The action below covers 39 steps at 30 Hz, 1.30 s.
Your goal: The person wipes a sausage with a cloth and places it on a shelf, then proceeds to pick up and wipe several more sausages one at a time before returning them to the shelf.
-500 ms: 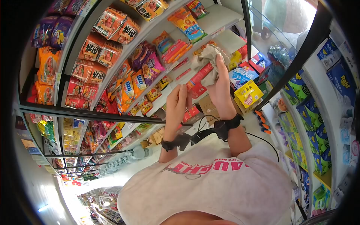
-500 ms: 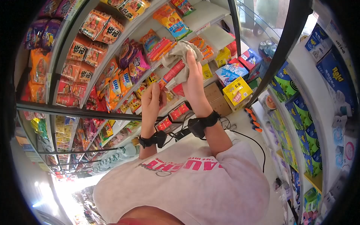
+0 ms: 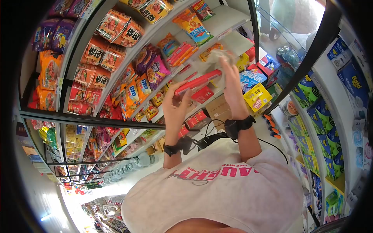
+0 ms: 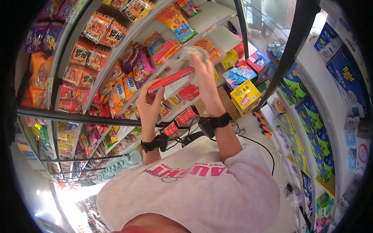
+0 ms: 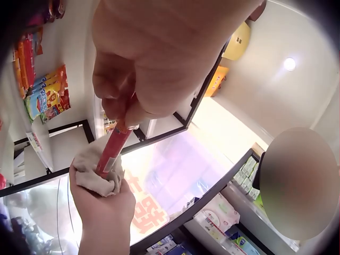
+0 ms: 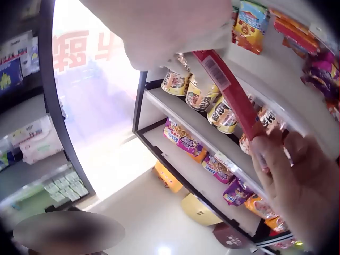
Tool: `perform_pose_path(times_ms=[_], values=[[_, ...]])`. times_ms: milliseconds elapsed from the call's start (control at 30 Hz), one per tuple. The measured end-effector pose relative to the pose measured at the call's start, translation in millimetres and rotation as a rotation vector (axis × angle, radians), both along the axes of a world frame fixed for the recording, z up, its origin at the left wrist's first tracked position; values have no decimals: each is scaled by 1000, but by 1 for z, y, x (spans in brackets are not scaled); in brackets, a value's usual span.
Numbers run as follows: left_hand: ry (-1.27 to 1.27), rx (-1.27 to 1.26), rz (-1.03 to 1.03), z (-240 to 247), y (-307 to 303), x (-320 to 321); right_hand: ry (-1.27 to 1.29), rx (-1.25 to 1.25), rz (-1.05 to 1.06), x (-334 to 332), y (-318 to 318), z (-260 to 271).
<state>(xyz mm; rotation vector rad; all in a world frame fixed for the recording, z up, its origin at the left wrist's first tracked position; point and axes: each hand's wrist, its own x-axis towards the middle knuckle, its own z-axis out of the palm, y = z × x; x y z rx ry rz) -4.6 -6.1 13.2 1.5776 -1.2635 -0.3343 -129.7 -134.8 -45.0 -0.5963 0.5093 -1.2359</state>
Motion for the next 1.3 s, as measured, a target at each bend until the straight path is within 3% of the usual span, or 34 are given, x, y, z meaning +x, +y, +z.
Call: perform_pose_path(times_ms=[233,433,633,733,767,867,1100,1200,1300], values=[[107,50,-4,10,2,22,320,-211,275,-3,-5,1],[255,-71,58,9,-2,30,217,-405,239,2,3,10],[389,-244,95,11,-19,39,198,-566,506,3,14,9],[267,-79,59,24,-29,36,181,-612,648,11,23,14],[330,-100,12,26,-33,30,167,-549,659,13,26,16],[315,-47,-38,22,-38,30,129,-359,644,19,31,23],[305,30,-162,13,-37,28,41,-54,384,26,29,21],[-92,-12,-160,14,-29,26,-65,-39,340,22,22,20],[-183,-32,-74,23,-23,9,-130,0,182,26,18,20]])
